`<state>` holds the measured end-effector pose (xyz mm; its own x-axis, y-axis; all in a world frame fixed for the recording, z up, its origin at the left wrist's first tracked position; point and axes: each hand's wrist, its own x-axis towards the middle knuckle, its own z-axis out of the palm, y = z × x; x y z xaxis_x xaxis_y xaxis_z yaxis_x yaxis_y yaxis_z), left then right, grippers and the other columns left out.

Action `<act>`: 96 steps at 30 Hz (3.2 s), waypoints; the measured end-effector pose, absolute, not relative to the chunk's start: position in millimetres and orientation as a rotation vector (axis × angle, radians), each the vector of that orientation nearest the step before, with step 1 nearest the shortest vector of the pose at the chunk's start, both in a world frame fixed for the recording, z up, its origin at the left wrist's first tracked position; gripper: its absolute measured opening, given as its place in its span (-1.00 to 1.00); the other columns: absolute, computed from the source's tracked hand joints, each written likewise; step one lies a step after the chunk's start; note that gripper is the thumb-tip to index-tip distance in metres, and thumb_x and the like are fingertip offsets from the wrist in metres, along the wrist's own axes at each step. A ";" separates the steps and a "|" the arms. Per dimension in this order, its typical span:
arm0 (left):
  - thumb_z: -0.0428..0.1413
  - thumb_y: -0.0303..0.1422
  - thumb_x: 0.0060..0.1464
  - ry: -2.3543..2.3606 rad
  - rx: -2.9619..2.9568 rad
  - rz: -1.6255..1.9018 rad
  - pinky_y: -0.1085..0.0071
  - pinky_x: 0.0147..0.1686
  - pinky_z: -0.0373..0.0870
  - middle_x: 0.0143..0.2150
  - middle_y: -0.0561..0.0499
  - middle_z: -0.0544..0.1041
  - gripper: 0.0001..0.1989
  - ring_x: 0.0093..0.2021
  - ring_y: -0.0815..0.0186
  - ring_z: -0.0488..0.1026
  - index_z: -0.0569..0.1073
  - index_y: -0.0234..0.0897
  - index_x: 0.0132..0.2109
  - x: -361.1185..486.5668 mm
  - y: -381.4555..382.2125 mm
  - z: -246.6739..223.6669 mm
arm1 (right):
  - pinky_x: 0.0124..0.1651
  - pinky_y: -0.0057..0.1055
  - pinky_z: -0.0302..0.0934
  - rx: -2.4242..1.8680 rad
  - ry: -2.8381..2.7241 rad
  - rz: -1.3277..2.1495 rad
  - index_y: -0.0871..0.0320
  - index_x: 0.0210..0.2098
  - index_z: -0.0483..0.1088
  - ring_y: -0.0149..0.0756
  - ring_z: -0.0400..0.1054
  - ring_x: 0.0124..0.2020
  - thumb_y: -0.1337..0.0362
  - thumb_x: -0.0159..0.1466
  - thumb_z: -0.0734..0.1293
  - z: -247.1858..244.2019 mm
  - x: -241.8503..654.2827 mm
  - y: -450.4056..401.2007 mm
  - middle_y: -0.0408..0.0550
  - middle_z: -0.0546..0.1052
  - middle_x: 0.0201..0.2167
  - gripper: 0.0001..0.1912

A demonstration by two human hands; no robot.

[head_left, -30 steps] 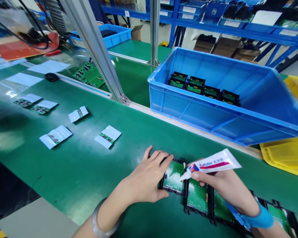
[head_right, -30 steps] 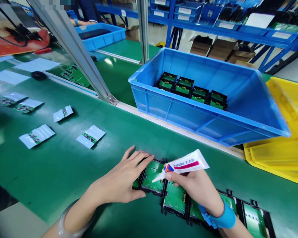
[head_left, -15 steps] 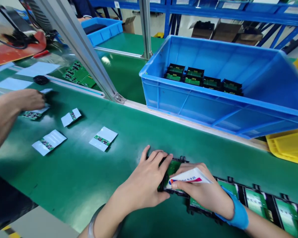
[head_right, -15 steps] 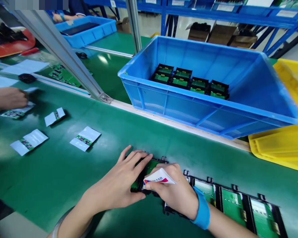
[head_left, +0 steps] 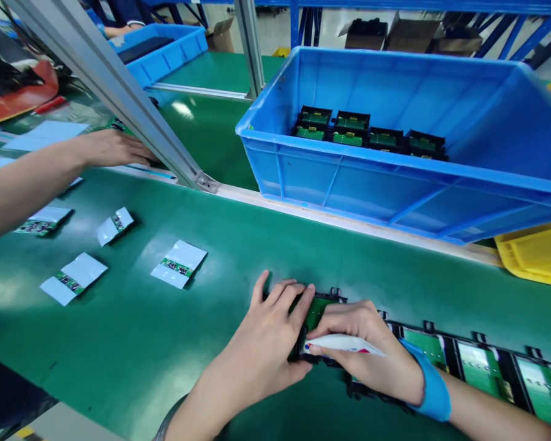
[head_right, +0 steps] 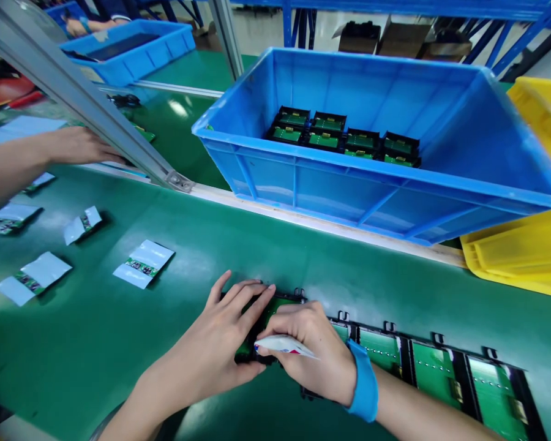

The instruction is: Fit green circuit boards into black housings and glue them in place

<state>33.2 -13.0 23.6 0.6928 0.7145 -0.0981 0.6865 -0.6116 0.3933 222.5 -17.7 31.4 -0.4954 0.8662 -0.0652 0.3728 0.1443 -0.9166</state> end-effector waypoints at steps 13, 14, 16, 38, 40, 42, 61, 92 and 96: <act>0.15 -0.27 0.03 1.089 2.512 0.114 -0.20 0.30 -0.27 0.12 -0.25 0.35 -0.21 0.22 -0.02 0.20 0.09 -0.46 0.34 33.9 -12.7 25.1 | -0.49 -0.56 0.05 -1.123 -1.876 1.379 0.19 -0.49 0.53 -0.51 0.33 -0.56 0.27 0.21 0.45 21.8 225.9 -15.9 -0.18 0.47 -0.60 -0.83; 0.15 -0.27 0.03 1.088 2.509 0.115 -0.19 0.30 -0.28 0.12 -0.25 0.35 -0.21 0.22 -0.02 0.20 0.09 -0.46 0.34 33.9 -12.7 25.3 | -0.48 -0.57 0.05 -1.120 -1.872 1.381 0.20 -0.49 0.53 -0.51 0.34 -0.56 0.26 0.20 0.45 21.1 226.4 -15.6 -0.18 0.47 -0.59 -0.82; 0.16 -0.27 0.02 1.089 2.504 0.114 -0.19 0.30 -0.29 0.12 -0.25 0.35 -0.21 0.23 -0.02 0.19 0.09 -0.46 0.34 34.0 -12.7 25.4 | -0.47 -0.57 0.06 -1.108 -1.868 1.378 0.20 -0.49 0.53 -0.51 0.35 -0.55 0.26 0.20 0.46 20.4 227.2 -14.9 -0.18 0.48 -0.58 -0.82; 0.19 -0.24 0.02 1.087 2.516 0.084 -0.18 0.30 -0.32 0.12 -0.24 0.35 -0.17 0.23 0.00 0.18 0.08 -0.48 0.34 33.3 -13.6 25.6 | -0.49 -0.56 0.07 -1.105 -1.843 1.384 0.19 -0.46 0.54 -0.51 0.35 -0.56 0.34 0.23 0.40 22.2 228.3 -12.2 -0.16 0.50 -0.57 -0.86; 0.19 -0.23 0.02 1.091 2.518 0.086 -0.19 0.30 -0.32 0.13 -0.25 0.35 -0.17 0.23 -0.01 0.18 0.08 -0.48 0.34 33.5 -13.4 25.7 | -0.50 -0.56 0.06 -1.102 -1.847 1.384 0.19 -0.47 0.54 -0.52 0.34 -0.56 0.35 0.22 0.41 22.0 228.2 -11.9 -0.16 0.50 -0.57 -0.86; 0.19 -0.23 0.02 1.088 2.525 0.088 -0.19 0.30 -0.31 0.13 -0.25 0.34 -0.17 0.22 -0.02 0.19 0.08 -0.49 0.34 33.8 -13.2 25.5 | -0.50 -0.57 0.06 -1.099 -1.855 1.372 0.20 -0.48 0.54 -0.52 0.34 -0.57 0.37 0.20 0.41 21.7 228.2 -12.4 -0.17 0.49 -0.58 -0.88; 0.18 -0.25 0.04 1.087 2.546 0.092 -0.21 0.29 -0.28 0.11 -0.27 0.36 -0.20 0.21 -0.02 0.21 0.09 -0.50 0.34 34.8 -12.7 25.2 | -0.49 -0.53 0.07 -1.118 -1.892 1.362 0.16 -0.46 0.52 -0.48 0.34 -0.56 0.37 0.22 0.38 23.5 227.8 -13.1 -0.17 0.49 -0.57 -0.87; 0.18 -0.24 0.04 1.093 2.518 0.145 -0.24 0.29 -0.26 0.09 -0.27 0.40 -0.24 0.19 -0.07 0.26 0.14 -0.47 0.31 34.5 -12.8 25.4 | -0.48 -0.47 0.02 -0.807 -2.242 1.163 0.19 -0.43 0.47 -0.47 0.18 -0.53 0.38 0.31 0.29 37.8 230.0 -7.6 -0.17 0.36 -0.56 -0.81; 0.24 -0.22 -0.04 1.104 2.508 0.116 -0.27 0.28 -0.27 0.12 -0.28 0.39 -0.19 0.20 -0.08 0.25 0.17 -0.46 0.30 34.9 -12.8 27.6 | -0.44 -0.50 0.10 -1.041 -1.920 1.309 0.18 -0.39 0.54 -0.46 0.34 -0.48 0.32 0.23 0.41 39.9 242.4 -9.2 -0.13 0.48 -0.51 -0.92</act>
